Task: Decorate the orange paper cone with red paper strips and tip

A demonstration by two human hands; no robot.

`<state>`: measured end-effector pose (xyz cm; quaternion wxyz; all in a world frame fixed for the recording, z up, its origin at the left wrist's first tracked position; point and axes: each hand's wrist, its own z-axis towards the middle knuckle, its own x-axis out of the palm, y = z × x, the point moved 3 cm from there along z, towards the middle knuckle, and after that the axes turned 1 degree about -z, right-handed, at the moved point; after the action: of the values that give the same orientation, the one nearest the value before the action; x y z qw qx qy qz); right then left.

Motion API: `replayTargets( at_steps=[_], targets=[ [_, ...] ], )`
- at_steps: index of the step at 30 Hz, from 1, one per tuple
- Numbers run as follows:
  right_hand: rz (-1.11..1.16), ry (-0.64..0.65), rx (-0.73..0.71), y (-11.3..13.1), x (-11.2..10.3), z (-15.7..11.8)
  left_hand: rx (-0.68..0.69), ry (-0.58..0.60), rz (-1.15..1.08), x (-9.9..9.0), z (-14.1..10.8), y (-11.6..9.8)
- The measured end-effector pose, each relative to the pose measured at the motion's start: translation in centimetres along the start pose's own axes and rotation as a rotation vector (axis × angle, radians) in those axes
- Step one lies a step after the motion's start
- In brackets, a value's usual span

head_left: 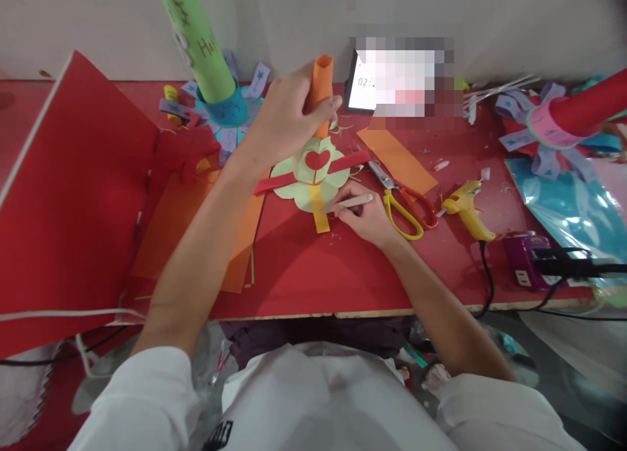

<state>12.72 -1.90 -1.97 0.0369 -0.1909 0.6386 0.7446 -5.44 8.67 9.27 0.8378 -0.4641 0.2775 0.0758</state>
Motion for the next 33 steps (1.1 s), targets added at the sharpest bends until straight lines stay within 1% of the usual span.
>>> replayTargets(
  at_steps=[8,12,16,20,27,33],
  targets=[
    [-0.047,-0.014,-0.01,0.3,0.0,-0.1,0.003,0.005,-0.03,-0.1,0.0,0.2],
    [-0.031,0.029,-0.007,0.4,0.2,-0.2,-0.002,0.003,-0.044,0.0,0.1,0.3],
    [-0.036,0.037,-0.015,0.4,0.2,-0.2,-0.011,-0.006,-0.023,0.0,0.2,0.6],
    [-0.007,0.071,0.002,0.6,0.1,-0.3,-0.005,-0.009,-0.074,0.0,0.4,1.0],
    [-0.004,0.057,0.008,0.9,-0.1,-0.3,-0.022,0.012,-0.091,0.0,0.4,0.8],
    [0.007,0.08,0.0,1.0,0.0,-0.3,-0.048,0.009,-0.067,0.0,0.4,1.1]
  ],
)
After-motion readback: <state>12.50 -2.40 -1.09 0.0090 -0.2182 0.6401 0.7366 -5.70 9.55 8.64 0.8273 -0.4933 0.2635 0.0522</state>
